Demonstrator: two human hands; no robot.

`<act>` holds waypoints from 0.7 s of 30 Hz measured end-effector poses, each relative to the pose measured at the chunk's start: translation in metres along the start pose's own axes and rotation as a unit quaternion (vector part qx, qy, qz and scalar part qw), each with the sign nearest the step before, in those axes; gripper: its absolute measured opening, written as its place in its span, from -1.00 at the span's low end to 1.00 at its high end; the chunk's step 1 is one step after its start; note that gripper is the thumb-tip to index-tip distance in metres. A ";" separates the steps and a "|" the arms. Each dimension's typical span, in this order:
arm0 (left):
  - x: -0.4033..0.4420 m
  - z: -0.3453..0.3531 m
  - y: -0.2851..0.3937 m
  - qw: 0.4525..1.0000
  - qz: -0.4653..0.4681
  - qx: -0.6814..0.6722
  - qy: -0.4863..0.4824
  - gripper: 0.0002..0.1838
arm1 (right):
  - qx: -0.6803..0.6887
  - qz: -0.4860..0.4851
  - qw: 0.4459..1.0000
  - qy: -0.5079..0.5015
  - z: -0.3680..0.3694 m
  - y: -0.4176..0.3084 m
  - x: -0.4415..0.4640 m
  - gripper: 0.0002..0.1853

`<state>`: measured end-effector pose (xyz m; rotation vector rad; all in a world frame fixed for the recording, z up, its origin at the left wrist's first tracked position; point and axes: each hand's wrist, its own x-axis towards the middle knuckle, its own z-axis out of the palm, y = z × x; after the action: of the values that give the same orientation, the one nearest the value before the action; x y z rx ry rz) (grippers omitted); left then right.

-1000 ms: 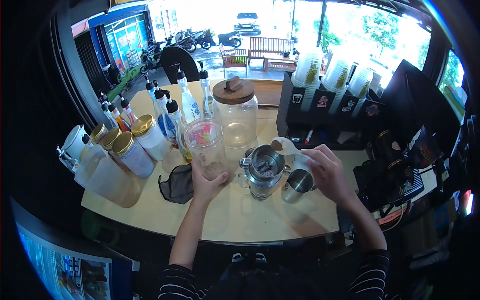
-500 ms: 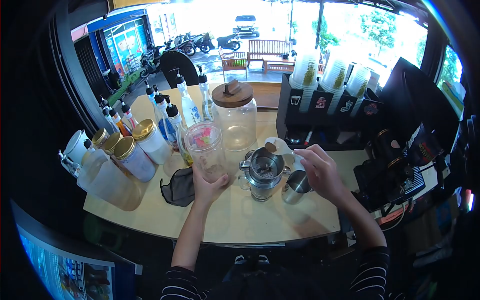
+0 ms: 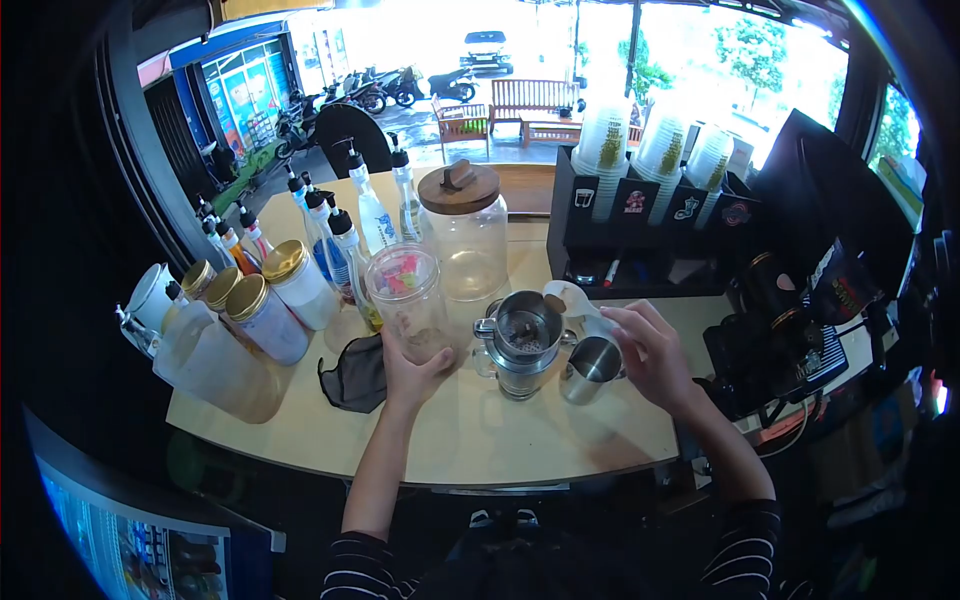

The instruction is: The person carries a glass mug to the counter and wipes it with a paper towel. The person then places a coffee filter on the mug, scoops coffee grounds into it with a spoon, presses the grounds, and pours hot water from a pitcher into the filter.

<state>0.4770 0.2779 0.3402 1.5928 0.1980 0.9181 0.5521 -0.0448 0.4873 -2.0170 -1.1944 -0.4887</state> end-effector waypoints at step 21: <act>0.000 -0.001 -0.002 1.000 0.019 0.010 0.001 0.01 | -0.010 -0.023 0.999 -0.032 0.011 -0.019 -0.013 -0.64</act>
<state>0.4769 0.2797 0.3390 1.6186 0.1784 0.9501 0.5292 -0.0388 0.4794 -2.0397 -1.2814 -0.4644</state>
